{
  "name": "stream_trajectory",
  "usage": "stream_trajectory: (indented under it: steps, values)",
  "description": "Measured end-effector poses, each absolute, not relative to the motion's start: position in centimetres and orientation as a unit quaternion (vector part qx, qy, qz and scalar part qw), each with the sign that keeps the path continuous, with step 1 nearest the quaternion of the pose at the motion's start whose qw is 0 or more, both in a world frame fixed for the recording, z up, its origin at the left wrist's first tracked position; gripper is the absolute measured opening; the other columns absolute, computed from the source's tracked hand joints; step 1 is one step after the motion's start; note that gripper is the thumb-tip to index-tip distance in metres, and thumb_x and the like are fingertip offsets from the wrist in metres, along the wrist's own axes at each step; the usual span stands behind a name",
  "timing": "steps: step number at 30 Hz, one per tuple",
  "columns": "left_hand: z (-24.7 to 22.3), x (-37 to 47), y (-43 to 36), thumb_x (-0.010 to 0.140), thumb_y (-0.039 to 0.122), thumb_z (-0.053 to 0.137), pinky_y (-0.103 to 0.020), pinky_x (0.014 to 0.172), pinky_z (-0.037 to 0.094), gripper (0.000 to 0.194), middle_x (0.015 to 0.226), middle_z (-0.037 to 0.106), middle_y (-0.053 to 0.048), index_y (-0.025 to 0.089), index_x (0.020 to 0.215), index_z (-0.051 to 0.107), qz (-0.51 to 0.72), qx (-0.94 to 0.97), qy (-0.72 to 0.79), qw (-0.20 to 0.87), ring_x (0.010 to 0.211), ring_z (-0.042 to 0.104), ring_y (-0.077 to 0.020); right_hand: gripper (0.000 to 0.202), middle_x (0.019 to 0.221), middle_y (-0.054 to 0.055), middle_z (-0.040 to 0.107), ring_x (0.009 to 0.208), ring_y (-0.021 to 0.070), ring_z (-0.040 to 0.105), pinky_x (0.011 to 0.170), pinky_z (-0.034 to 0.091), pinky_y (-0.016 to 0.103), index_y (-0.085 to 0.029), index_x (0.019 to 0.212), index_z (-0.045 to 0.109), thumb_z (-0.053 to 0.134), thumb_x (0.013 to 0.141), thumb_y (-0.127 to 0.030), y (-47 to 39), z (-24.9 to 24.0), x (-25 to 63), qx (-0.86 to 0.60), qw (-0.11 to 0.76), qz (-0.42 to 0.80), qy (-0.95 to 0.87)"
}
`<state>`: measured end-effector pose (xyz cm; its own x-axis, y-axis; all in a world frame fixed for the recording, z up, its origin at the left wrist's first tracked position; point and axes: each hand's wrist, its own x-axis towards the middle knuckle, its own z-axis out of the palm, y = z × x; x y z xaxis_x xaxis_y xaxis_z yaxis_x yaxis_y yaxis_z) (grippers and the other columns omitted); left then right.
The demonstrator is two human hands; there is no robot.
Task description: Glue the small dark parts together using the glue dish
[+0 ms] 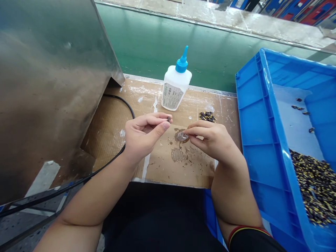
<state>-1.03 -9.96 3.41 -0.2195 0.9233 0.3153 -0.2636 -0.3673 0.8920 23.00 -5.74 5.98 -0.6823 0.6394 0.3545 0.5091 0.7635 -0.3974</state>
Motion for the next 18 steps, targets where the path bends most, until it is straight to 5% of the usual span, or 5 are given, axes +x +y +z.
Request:
stream_trajectory:
  steps: [18]
  values:
    - [3.52,-1.03,-10.00,0.084,0.026,0.094,-0.038,0.091,0.069,0.009,0.101,0.083,-0.005,0.026,0.088,0.086,0.694,0.449,0.366,0.428,0.095,0.081,-0.0206,0.017,0.107,0.005,0.080,0.088,0.0193,0.077,0.078,0.064,0.031,-0.023,0.106,0.081,0.065,0.105,-0.017,-5.41,5.37,22.69,-0.325,0.271,0.120,-0.898]
